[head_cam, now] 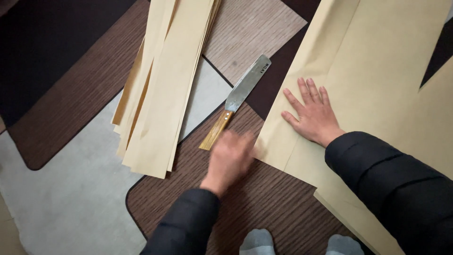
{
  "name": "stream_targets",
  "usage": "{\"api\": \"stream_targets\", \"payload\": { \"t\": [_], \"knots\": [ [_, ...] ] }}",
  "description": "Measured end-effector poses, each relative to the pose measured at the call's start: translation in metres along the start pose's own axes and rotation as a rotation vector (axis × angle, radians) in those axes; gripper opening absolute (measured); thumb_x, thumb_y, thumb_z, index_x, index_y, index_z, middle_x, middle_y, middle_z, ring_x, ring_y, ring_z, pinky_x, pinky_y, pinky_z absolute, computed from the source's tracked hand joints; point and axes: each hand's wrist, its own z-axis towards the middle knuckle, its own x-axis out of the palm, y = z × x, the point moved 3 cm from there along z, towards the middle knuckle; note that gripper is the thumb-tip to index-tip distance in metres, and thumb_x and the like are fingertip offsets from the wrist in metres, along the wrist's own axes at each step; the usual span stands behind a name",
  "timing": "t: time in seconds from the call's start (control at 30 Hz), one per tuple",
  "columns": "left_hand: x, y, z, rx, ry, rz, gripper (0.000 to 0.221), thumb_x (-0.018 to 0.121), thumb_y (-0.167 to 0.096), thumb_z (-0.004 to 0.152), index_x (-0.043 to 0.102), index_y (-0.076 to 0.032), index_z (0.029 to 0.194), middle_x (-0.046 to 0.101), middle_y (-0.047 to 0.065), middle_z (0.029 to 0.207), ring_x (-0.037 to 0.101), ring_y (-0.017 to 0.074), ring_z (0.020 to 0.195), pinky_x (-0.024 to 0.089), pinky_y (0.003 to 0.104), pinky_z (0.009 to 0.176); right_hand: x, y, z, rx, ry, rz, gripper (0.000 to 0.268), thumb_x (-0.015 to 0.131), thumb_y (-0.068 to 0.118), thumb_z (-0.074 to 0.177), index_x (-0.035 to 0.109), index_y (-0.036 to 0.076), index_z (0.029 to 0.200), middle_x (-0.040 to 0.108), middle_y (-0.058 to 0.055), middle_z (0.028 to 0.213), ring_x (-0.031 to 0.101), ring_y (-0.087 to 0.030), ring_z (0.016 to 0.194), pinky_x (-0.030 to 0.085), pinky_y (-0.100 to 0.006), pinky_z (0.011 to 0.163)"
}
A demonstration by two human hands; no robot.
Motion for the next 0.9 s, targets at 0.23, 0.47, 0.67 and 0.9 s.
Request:
{"api": "stream_targets", "payload": {
  "t": [0.23, 0.47, 0.67, 0.9],
  "knots": [
    [0.047, 0.056, 0.006, -0.562, 0.024, 0.179, 0.063, 0.079, -0.05, 0.101, 0.065, -0.01, 0.148, 0.061, 0.011, 0.12, 0.061, 0.0331, 0.108, 0.052, 0.05, 0.085, -0.009, 0.002, 0.001, 0.017, 0.059, 0.018, 0.08, 0.027, 0.081, 0.112, 0.025, 0.043, 0.183, 0.008, -0.013, 0.195, 0.005, -0.04, 0.179, 0.005, -0.065, 0.141],
    [-0.041, -0.024, -0.063, -0.589, -0.033, -0.192, 0.036, 0.069, -0.026, 0.113, 0.065, -0.006, 0.142, 0.062, 0.017, 0.117, 0.069, 0.0397, 0.101, 0.058, 0.048, 0.085, -0.025, 0.01, -0.002, 0.02, 0.079, 0.078, 0.08, 0.027, 0.076, 0.112, 0.023, 0.04, 0.183, 0.005, -0.013, 0.194, 0.0, -0.036, 0.178, 0.0, -0.06, 0.14],
    [-0.052, -0.09, -0.175, -0.43, 0.1, -0.31, 0.044, 0.075, -0.034, 0.108, 0.069, -0.007, 0.143, 0.068, 0.015, 0.124, 0.066, 0.0354, 0.105, 0.054, 0.047, 0.089, -0.03, 0.013, -0.004, -0.007, 0.067, 0.114, 0.079, 0.027, 0.07, 0.112, 0.019, 0.036, 0.183, 0.001, -0.013, 0.193, -0.005, -0.033, 0.177, -0.004, -0.056, 0.138],
    [-0.042, -0.12, -0.194, -0.533, 0.078, -0.257, 0.045, 0.072, -0.04, 0.109, 0.071, -0.011, 0.144, 0.067, 0.012, 0.12, 0.063, 0.0336, 0.098, 0.05, 0.048, 0.083, -0.033, 0.015, -0.003, 0.009, 0.077, 0.131, 0.079, 0.027, 0.069, 0.112, 0.02, 0.035, 0.183, 0.002, -0.015, 0.193, -0.004, -0.034, 0.177, -0.004, -0.057, 0.138]
  ]
}}
